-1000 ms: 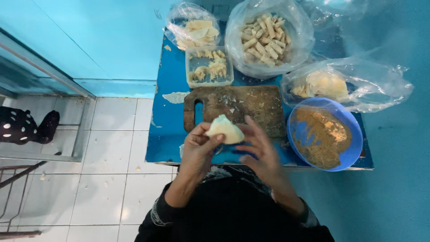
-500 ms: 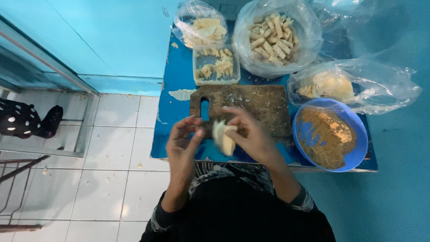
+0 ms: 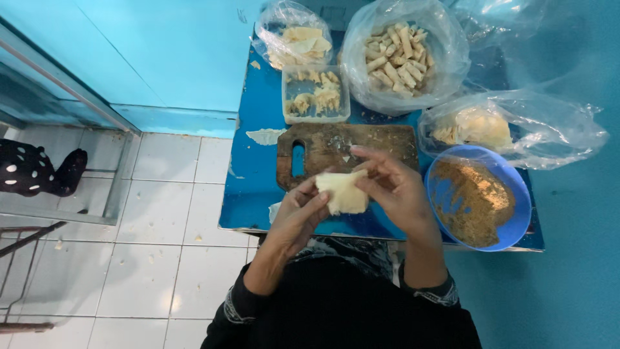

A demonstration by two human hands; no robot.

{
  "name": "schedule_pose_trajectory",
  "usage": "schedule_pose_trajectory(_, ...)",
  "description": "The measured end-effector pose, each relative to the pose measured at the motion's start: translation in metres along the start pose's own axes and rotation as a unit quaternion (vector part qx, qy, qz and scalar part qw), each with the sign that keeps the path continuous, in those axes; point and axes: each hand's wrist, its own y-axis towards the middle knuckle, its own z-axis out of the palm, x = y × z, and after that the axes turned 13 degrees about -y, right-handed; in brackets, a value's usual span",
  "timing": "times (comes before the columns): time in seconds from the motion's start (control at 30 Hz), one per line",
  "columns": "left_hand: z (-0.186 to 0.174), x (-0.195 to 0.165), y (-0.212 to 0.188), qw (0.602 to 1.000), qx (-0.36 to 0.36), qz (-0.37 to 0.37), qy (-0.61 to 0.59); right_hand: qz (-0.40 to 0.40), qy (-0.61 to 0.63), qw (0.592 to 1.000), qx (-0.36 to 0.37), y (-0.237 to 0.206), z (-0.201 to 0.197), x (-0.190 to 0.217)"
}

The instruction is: The person takes small pieces of dough, flattens and folds them by hand on a wooden cutting board, and places the folded pieces aside. They occasionally reach into a plastic bag of finished dough pieces and work with a bowl of crumbly coating beside the board.

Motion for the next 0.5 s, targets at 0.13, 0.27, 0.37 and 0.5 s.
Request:
schedule_pose_trajectory(0.13,-0.014,0.009,0.005,0.999,-0.019,0.050,-0.010,-0.036,-0.135,0.985,-0.099,0.002,0.017,0.005)
schedule_pose_trajectory(0.27,-0.022,0.009,0.002,0.995,-0.049,0.090,0.014,-0.191,-0.311,0.919,-0.151,-0.014,0.031,0.003)
schedule_pose_trajectory(0.37,-0.021,0.010,-0.001,0.991,-0.043,0.122,0.045,-0.194,-0.340,0.914,-0.107,-0.013,0.037,-0.008)
schedule_pose_trajectory(0.5,-0.019,0.012,-0.004,0.990,-0.041,0.118,0.071,0.024,-0.112,0.990,-0.078,-0.003,0.037,-0.021)
